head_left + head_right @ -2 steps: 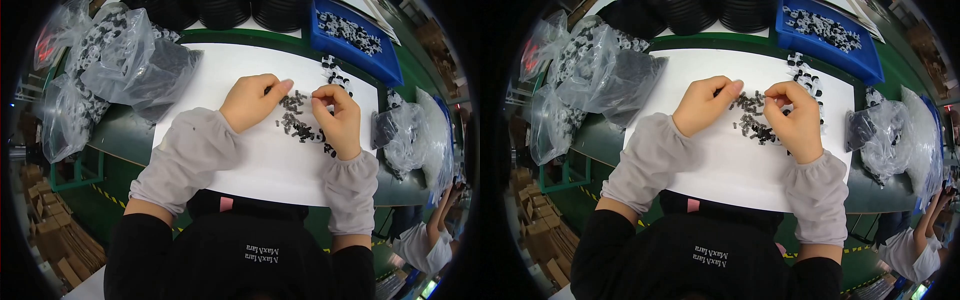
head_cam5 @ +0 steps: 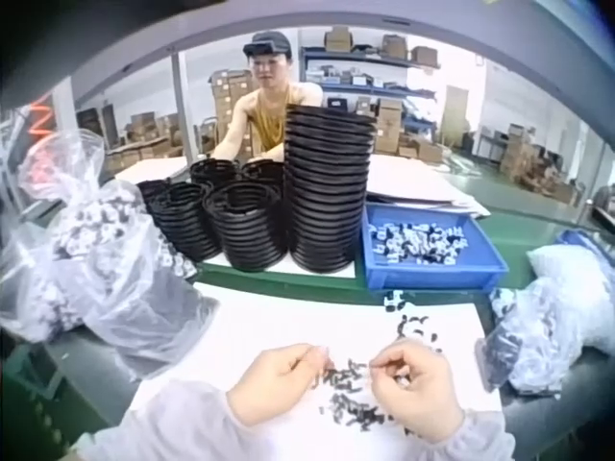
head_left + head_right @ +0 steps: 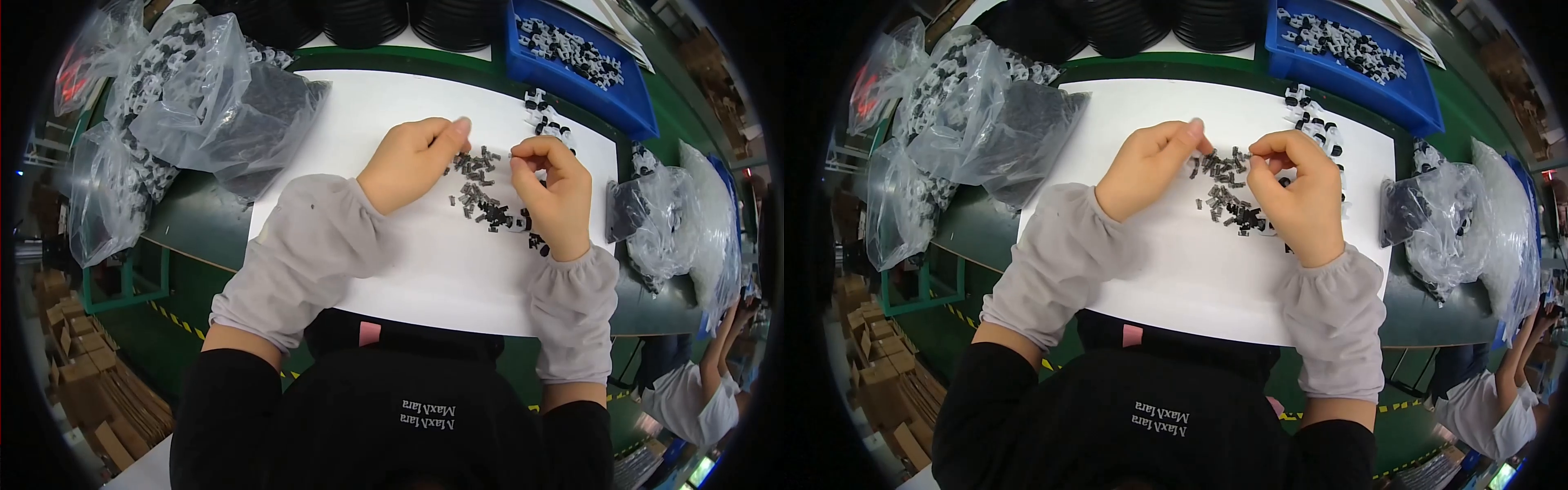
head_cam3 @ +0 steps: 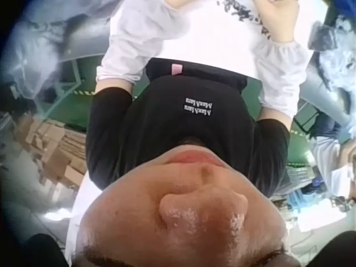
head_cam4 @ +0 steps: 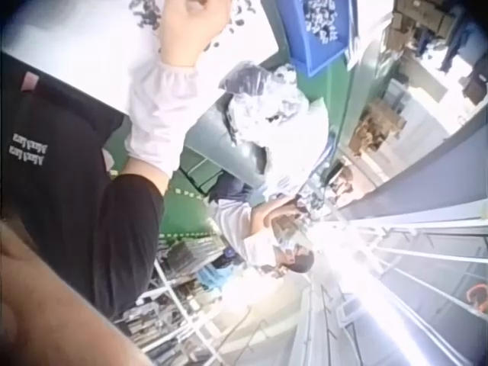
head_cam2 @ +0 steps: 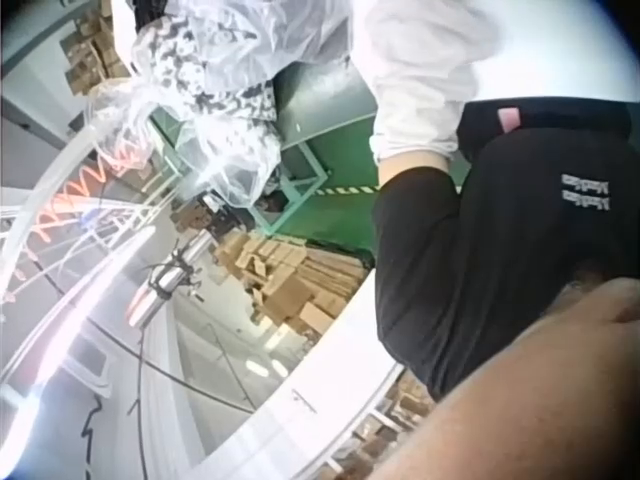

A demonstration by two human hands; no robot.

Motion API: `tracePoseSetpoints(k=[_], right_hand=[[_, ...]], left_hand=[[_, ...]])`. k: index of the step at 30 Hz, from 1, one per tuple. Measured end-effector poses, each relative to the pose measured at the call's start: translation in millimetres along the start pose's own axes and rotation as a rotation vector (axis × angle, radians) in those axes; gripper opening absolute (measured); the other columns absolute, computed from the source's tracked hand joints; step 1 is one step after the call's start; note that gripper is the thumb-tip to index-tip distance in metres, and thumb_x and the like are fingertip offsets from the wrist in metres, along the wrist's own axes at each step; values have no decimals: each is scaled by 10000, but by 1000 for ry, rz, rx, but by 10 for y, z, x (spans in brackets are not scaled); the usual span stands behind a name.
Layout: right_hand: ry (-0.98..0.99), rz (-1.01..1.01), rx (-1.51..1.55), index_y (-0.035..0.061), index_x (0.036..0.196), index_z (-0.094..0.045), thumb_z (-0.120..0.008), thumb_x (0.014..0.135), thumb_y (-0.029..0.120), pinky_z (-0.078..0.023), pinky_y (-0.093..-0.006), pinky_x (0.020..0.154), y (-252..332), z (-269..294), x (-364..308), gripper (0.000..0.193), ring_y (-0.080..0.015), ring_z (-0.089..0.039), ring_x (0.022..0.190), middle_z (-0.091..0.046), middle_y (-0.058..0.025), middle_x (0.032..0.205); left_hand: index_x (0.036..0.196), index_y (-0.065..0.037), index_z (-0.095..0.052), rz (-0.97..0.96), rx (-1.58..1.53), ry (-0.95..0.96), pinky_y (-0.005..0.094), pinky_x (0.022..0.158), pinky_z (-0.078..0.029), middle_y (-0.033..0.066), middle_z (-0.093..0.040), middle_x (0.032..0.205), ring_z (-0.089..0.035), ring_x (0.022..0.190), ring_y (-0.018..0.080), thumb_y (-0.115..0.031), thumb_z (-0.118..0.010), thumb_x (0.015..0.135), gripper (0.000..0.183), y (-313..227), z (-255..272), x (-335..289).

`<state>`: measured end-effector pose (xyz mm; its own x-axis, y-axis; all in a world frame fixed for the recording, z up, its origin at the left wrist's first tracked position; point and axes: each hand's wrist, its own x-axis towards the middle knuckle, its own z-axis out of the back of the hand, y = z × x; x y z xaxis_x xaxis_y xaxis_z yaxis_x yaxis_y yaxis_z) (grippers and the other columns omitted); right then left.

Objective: Assembling small black rings onto white plastic components manually at a workbench.

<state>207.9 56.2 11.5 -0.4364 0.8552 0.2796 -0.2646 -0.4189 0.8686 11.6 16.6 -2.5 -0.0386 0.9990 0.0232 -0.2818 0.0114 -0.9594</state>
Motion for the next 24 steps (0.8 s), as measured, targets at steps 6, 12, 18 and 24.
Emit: tracePoseSetpoints(k=[6, 12, 18, 24], right_hand=[[-73, -10, 108, -28, 912, -589, -600, 788, -48, -423, -229, 742, 60, -8, -26, 126, -102, -516, 800, -586, -45, 877], [-90, 113, 225, -29, 908, -597, -633, 762, -64, -420, -230, 741, 111, -34, -35, 154, -123, -520, 807, -578, -65, 887], [-143, 405, -84, 11, 849, -627, -659, 699, -92, -416, -239, 638, 184, -111, -52, 184, -146, -526, 739, -554, -73, 830], [-196, 435, -143, 2, 842, -645, -665, 690, -91, -422, -233, 620, 205, -134, -69, 179, -155, -539, 728, -566, -80, 829]], left_hand=[[1175, -18, -542, 160, -450, 255, 220, 724, -455, 34, -566, 887, -507, 757, 86, -261, -481, 955, 333, -29, -5, -1], [1123, 25, -533, 134, -575, 292, 240, 732, -496, 62, -606, 915, -591, 791, 119, -144, -595, 893, 292, -110, -36, -42], [1152, 9, -516, 126, -659, 384, 285, 793, -521, 51, -583, 937, -575, 833, 105, -188, -527, 939, 290, -39, -42, -51], [1153, -13, -513, 86, -799, 393, 298, 822, -515, 38, -579, 925, -571, 844, 101, -229, -509, 949, 297, -29, -77, -46]])
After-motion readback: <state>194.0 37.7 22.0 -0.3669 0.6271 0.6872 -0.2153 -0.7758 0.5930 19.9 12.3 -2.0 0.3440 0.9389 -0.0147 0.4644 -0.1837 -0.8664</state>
